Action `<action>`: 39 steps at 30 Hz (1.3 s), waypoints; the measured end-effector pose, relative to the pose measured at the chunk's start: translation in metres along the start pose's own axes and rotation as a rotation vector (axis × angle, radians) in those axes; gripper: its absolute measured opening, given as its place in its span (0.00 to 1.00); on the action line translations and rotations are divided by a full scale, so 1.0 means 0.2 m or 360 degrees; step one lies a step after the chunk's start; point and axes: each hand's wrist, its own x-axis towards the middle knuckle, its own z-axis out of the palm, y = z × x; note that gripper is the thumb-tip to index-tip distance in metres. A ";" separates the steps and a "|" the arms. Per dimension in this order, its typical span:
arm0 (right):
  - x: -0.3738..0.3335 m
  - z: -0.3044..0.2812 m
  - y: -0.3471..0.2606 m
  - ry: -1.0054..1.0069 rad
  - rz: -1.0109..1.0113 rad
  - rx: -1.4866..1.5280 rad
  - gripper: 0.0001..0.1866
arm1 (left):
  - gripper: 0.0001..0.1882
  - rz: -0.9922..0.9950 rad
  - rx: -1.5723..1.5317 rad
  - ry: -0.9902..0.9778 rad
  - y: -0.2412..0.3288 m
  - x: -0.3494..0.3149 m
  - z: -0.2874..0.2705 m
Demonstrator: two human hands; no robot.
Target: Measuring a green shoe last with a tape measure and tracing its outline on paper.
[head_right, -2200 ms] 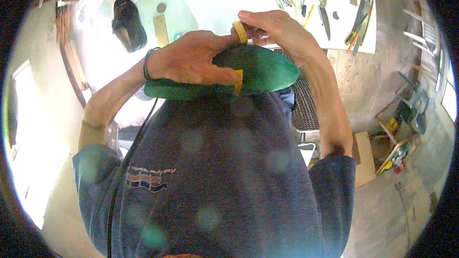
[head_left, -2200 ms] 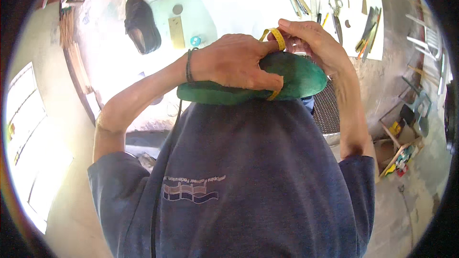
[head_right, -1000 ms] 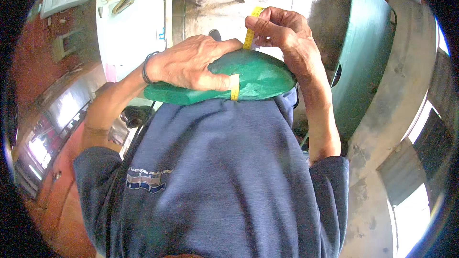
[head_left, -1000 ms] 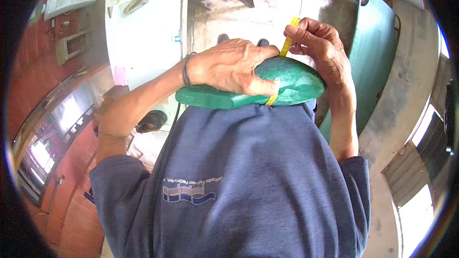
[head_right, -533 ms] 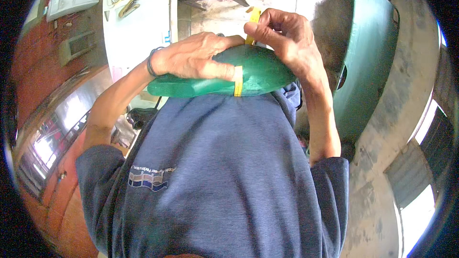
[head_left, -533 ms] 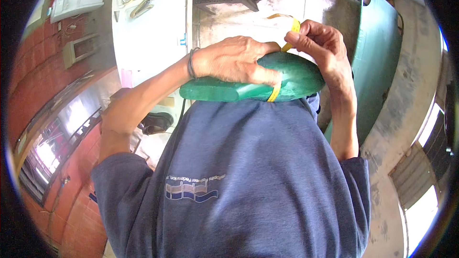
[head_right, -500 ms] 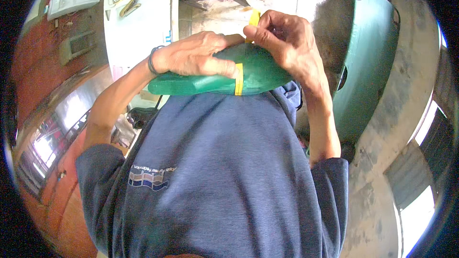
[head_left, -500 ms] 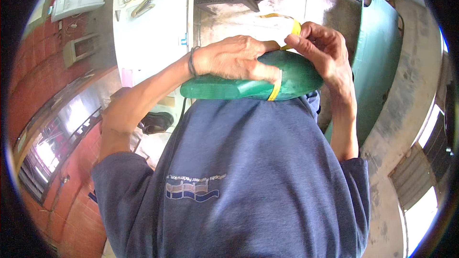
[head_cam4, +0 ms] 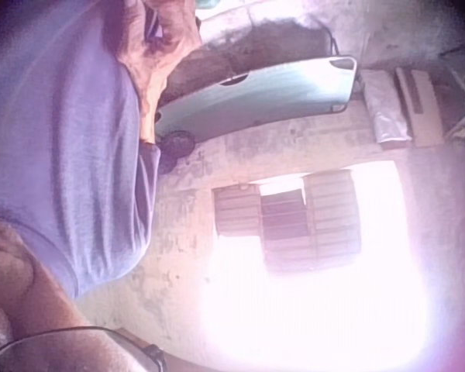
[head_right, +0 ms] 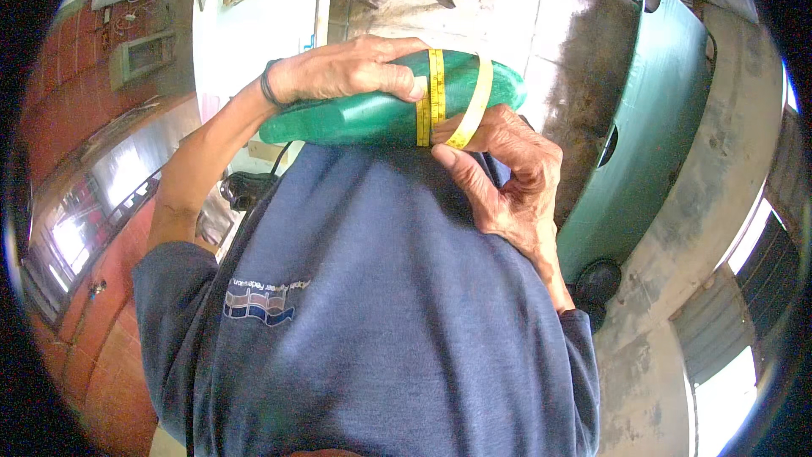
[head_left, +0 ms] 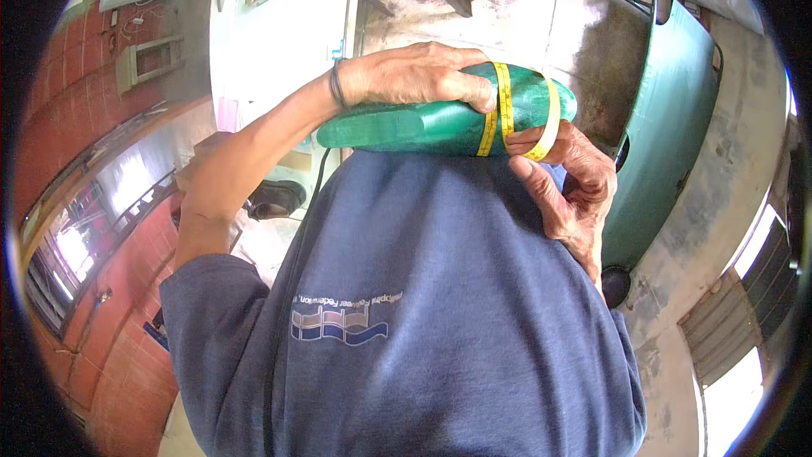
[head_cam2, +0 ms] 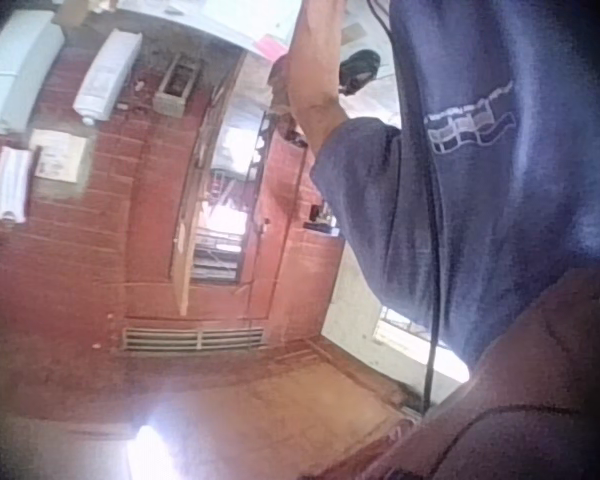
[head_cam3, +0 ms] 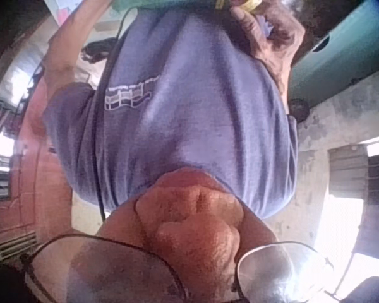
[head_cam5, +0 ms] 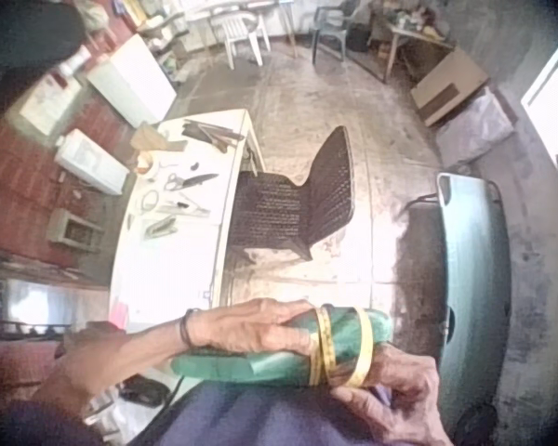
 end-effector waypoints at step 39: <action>0.19 0.04 0.17 -0.0009 -0.0289 -0.0011 0.06 | 0.33 0.0160 -0.0212 0.0891 -0.05 -0.09 0.12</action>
